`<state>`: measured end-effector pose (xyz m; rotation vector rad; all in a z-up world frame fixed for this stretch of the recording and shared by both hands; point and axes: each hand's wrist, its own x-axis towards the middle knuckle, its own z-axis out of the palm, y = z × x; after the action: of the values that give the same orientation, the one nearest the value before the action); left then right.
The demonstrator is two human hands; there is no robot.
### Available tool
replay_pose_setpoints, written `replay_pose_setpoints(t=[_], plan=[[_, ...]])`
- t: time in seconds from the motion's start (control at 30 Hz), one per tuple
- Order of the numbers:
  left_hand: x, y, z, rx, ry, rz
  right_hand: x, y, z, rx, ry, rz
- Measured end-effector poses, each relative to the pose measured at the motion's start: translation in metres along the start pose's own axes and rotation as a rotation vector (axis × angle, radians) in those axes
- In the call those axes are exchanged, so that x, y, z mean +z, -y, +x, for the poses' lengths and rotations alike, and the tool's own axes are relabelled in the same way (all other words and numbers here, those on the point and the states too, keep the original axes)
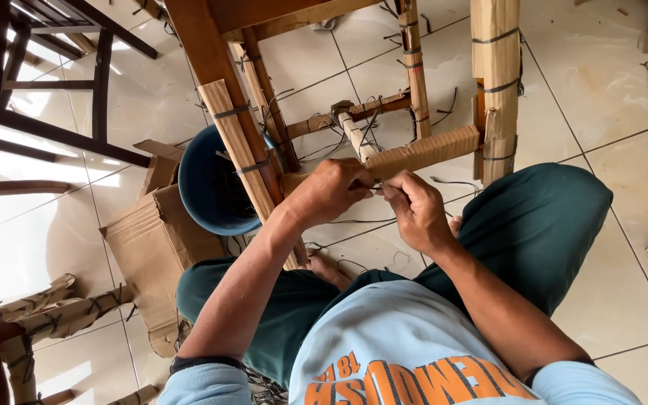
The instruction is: The person sits on the floor and wraps cardboard around the legs of a wooden stool. They secure the cardboard using thin wire, twisting it tightly around the wrapped sections to hold the material in place.
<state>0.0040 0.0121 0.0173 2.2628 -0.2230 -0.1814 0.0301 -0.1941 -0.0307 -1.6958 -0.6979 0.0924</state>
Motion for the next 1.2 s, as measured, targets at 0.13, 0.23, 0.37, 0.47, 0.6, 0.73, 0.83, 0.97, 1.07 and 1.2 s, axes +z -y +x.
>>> replay_pose_setpoints(t=[0.13, 0.23, 0.37, 0.47, 0.6, 0.73, 0.83, 0.97, 1.07, 1.2], plan=[[0.000, -0.002, -0.006, 0.004, -0.048, 0.006, 0.000, 0.002, 0.008, 0.028, -0.046, 0.108], [-0.005, -0.006, -0.007, 0.012, -0.067, -0.036, 0.001, -0.007, 0.005, 0.154, -0.050, 0.236], [-0.007, -0.004, -0.003, 0.016, -0.040, -0.038, 0.014, -0.008, 0.004, 0.211, 0.029, 0.186], [-0.009, -0.004, -0.004, 0.021, -0.032, -0.041, 0.018, -0.012, 0.006, 0.205, -0.012, 0.158], [-0.008, -0.009, -0.001, 0.006, -0.032, -0.058, 0.023, -0.022, 0.002, 0.160, -0.033, 0.051], [-0.010, -0.014, 0.000, -0.005, -0.017, -0.072, 0.027, -0.024, 0.002, 0.061, -0.060, -0.074], [-0.011, -0.016, 0.002, -0.021, 0.017, -0.057, 0.028, -0.025, 0.003, 0.009, -0.070, -0.165], [-0.009, -0.010, 0.005, -0.080, 0.019, -0.078, 0.029, -0.027, 0.000, -0.017, -0.078, -0.175], [0.002, 0.016, 0.004, -0.208, -0.035, -0.152, 0.034, -0.037, -0.005, -0.034, -0.087, -0.144], [0.007, 0.014, 0.007, -0.302, -0.057, -0.154, 0.035, -0.017, -0.002, -0.085, -0.113, -0.143]])
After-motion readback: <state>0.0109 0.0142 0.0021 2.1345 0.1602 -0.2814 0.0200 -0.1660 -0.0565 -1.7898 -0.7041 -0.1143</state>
